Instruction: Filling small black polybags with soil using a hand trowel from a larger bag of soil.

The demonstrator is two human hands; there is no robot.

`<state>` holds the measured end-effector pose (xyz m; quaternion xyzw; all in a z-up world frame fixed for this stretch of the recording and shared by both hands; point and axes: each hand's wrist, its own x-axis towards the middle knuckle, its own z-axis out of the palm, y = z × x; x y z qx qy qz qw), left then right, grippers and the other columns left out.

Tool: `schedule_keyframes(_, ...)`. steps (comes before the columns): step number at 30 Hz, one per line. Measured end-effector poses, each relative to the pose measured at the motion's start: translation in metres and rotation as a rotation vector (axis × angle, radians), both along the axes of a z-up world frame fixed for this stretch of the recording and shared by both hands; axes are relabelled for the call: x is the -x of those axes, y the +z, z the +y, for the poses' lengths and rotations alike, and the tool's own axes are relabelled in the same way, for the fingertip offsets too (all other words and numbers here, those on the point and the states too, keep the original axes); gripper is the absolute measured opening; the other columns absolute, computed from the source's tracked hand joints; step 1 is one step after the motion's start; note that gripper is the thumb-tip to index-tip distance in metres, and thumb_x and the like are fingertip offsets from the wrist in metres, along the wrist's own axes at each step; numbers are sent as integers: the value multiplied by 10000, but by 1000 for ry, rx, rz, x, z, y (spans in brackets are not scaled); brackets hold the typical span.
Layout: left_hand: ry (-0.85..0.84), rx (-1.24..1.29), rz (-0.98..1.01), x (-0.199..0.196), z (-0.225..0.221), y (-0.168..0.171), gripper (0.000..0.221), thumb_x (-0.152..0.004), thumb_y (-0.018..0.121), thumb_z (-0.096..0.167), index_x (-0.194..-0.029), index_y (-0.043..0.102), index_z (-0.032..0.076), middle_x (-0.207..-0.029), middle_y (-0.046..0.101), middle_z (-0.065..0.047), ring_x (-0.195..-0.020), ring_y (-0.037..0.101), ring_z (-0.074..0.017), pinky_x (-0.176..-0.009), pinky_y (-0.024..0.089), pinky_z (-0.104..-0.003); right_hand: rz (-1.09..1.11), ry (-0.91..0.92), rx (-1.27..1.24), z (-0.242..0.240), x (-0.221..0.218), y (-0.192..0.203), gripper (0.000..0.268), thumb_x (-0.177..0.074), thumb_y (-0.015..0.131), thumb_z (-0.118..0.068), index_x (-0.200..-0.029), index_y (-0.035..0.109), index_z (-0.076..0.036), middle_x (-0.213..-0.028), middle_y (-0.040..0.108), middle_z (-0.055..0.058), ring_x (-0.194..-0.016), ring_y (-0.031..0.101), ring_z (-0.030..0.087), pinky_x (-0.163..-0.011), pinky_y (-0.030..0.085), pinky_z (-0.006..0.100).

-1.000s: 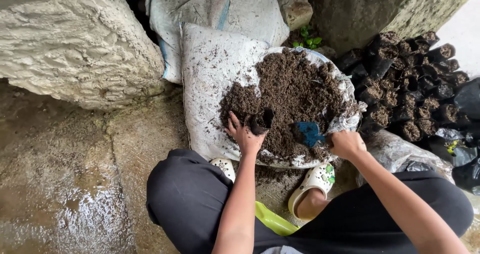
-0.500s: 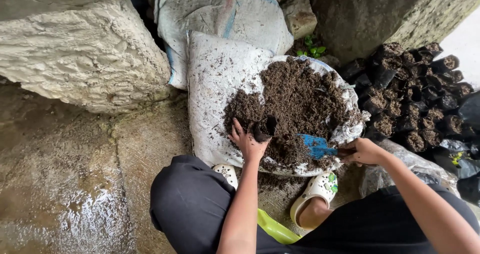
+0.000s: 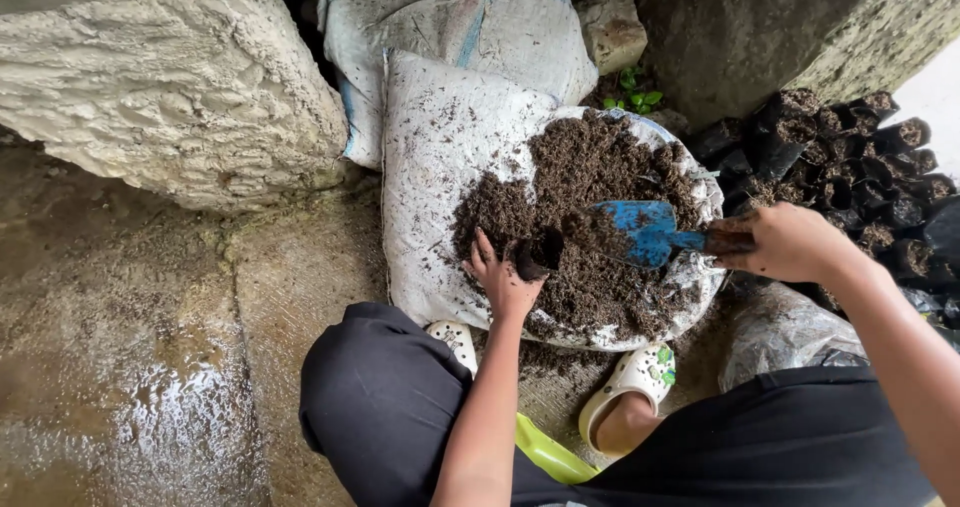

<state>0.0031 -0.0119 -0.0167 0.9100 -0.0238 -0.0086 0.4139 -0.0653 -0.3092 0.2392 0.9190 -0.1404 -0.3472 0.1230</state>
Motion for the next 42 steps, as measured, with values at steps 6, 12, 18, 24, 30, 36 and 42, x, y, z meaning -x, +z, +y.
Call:
schedule_keyframes(6, -35, -16, 28, 0, 0, 7, 503, -649, 911, 430, -1062, 750, 193, -1667, 89, -127, -1501, 155, -419, -1199, 71, -691, 145, 118, 87, 103, -24, 55, 210, -989, 566, -357, -1001, 671, -176, -794, 691, -58, -607, 613, 51, -474, 510, 155)
schedule_keyframes(12, -65, 60, 23, 4, 6, 16, 818, -696, 845, 493, -1347, 586, 72, -1605, 181, -299, -1418, 223, -545, -1116, 64, -743, -32, 492, 245, 131, -9, 26, 350, -932, 474, -196, -1212, 680, -158, -972, 732, 38, -712, 701, 105, -505, 499, 177)
schedule_keyframes(18, -65, 66, 17, 1, 5, 13, 775, -684, 861, 445, -1317, 596, 86, -1582, 211, -314, -1398, 246, -564, -1102, 83, -748, -131, 494, 324, 173, -11, 83, 367, -925, 540, -110, -1263, 673, -167, -1136, 739, 101, -976, 739, 234, -794, 617, 338)
schedule_keyframes(24, -78, 85, 38, 0, 4, 16, 798, -705, 855, 463, -1348, 577, 81, -1600, 174, -303, -1406, 233, -549, -1116, 82, -729, -162, 598, 330, 176, -5, 69, 434, -906, 597, -51, -1326, 626, -157, -1228, 698, 132, -1116, 690, 290, -928, 582, 414)
schedule_keyframes(30, -43, 124, 28, 0, 3, 7, 806, -688, 851, 517, -1329, 606, 96, -1587, 213, -291, -1396, 267, -537, -1119, 101, -733, -166, 463, 333, 142, -9, 43, 410, -940, 552, -162, -1343, 614, -206, -1212, 720, 70, -1126, 701, 263, -957, 569, 417)
schedule_keyframes(36, -48, 121, -4, 1, 9, 14, 788, -680, 881, 482, -1300, 616, 73, -1589, 213, -296, -1392, 261, -551, -1116, 81, -737, -337, 136, 309, 22, -21, -66, 458, -927, 513, -322, -1295, 667, -98, -996, 790, 118, -906, 771, 319, -748, 586, 485)
schedule_keyframes(42, -44, 142, 31, 3, 11, 15, 734, -653, 901, 360, -1296, 636, 127, -1606, 208, -257, -1413, 258, -525, -1100, 203, -744, -221, -155, 278, -46, -12, -219, 380, -870, 606, -353, -1096, 783, -104, -953, 809, 47, -926, 779, 260, -752, 590, 397)
